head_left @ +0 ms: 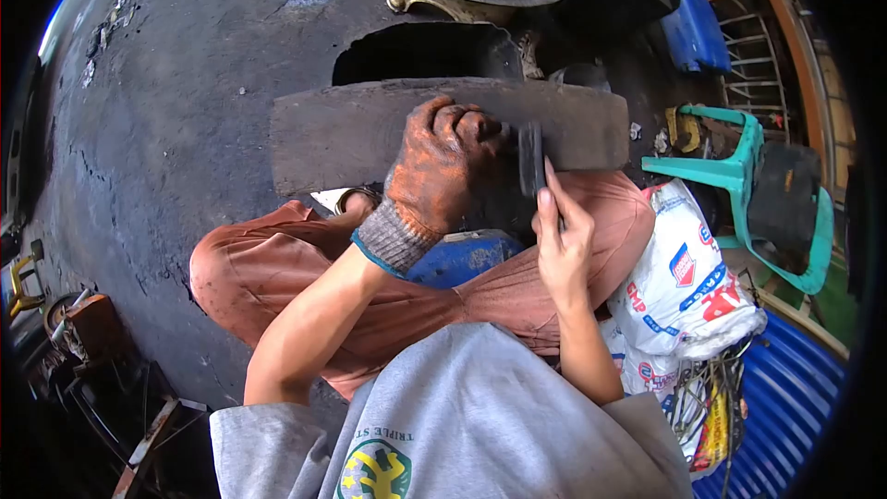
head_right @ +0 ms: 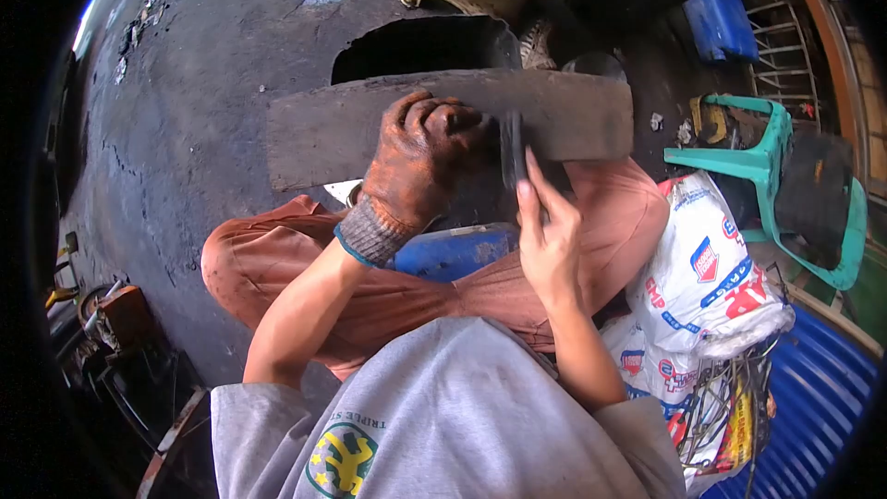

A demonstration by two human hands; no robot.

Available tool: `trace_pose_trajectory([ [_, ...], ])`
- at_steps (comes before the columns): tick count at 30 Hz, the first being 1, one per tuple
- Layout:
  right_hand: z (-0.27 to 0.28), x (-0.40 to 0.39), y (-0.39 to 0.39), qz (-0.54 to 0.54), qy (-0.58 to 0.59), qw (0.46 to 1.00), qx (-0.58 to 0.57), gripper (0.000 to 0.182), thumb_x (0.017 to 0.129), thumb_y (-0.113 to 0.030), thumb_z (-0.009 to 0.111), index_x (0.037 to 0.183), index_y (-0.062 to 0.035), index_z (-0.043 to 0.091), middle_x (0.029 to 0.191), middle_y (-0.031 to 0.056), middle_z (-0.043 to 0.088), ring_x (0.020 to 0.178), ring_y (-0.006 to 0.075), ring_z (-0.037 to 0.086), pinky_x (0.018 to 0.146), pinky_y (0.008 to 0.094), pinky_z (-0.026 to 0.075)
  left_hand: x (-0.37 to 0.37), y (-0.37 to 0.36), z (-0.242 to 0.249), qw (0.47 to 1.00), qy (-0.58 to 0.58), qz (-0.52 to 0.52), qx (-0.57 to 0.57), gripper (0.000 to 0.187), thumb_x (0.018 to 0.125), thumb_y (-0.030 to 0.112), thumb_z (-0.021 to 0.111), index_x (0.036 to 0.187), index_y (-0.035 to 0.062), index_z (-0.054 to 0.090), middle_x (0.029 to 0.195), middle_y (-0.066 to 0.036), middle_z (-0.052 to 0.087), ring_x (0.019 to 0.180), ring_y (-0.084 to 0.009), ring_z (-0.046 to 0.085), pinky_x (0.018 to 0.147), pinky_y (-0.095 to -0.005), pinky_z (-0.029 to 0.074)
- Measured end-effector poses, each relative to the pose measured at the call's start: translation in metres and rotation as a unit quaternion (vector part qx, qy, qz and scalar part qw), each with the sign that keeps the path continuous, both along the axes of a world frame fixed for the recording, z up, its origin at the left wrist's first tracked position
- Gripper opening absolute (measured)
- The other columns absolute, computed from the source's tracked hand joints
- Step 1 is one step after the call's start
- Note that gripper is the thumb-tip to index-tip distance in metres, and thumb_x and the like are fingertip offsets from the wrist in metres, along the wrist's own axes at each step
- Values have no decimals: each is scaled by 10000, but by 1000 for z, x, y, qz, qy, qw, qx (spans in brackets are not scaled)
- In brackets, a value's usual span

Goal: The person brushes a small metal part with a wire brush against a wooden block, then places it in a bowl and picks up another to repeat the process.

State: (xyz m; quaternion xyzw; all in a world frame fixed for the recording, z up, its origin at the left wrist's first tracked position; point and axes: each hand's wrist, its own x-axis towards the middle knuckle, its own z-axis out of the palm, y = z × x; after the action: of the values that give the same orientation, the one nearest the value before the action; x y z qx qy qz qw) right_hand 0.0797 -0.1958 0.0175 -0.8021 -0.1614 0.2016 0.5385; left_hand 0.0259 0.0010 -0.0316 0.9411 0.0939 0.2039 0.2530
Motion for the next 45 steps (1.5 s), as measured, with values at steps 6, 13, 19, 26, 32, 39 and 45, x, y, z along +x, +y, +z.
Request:
trace_pose_trajectory([
  [6,-14,-9,12,-2,-62,998,-27,410,1130,-155,597,1486,47,624,1330,258,752,1143,233,758,970,344,563,0,-2,-2,1000,0,3,-10,465,853,162,751,1318,170,762,1379,-78,671,1330,-348,580,1219,-540,383],
  [13,-4,12,26,-4,-61,998,9,403,1125,-158,619,1474,45,642,1280,210,786,1003,176,750,872,307,577,-2,-3,5,1000,8,-4,0,410,864,156,754,1272,170,783,1360,-74,679,1341,-341,571,1218,-534,389],
  [19,-4,-9,-5,24,-25,999,-16,412,1127,-148,608,1473,75,619,1312,245,764,1140,180,732,984,321,556,0,6,5,997,-27,-30,67,422,942,228,751,1281,-4,650,1282,-206,670,1297,-442,558,1111,-526,503],
  [26,-7,-17,3,10,-15,999,-40,411,1133,-147,598,1485,63,616,1356,256,741,1155,184,735,979,323,554,-3,-4,6,999,-15,27,-21,427,908,159,754,1328,117,691,1395,-116,651,1363,-411,524,1222,-518,390],
  [32,-8,2,21,10,-54,998,-9,414,1135,-184,602,1468,60,627,1319,268,748,1149,185,744,963,316,561,-4,2,8,999,8,-18,39,434,865,158,758,1297,135,729,1367,-76,677,1345,-337,563,1217,-523,392],
  [39,2,-21,-36,18,-1,999,-44,440,1133,-168,611,1526,30,594,1279,183,779,1093,187,741,952,305,560,0,9,-4,1000,0,-11,-3,509,850,216,794,1356,247,756,1348,-44,704,1323,-303,605,1219,-538,381],
  [45,-2,-5,-6,-14,26,999,37,439,1126,-216,651,1509,-2,631,862,-39,611,715,39,444,643,234,433,-11,11,30,999,-13,-32,40,472,865,266,795,1334,230,765,1349,-44,727,1348,-312,621,1215,-566,359],
])
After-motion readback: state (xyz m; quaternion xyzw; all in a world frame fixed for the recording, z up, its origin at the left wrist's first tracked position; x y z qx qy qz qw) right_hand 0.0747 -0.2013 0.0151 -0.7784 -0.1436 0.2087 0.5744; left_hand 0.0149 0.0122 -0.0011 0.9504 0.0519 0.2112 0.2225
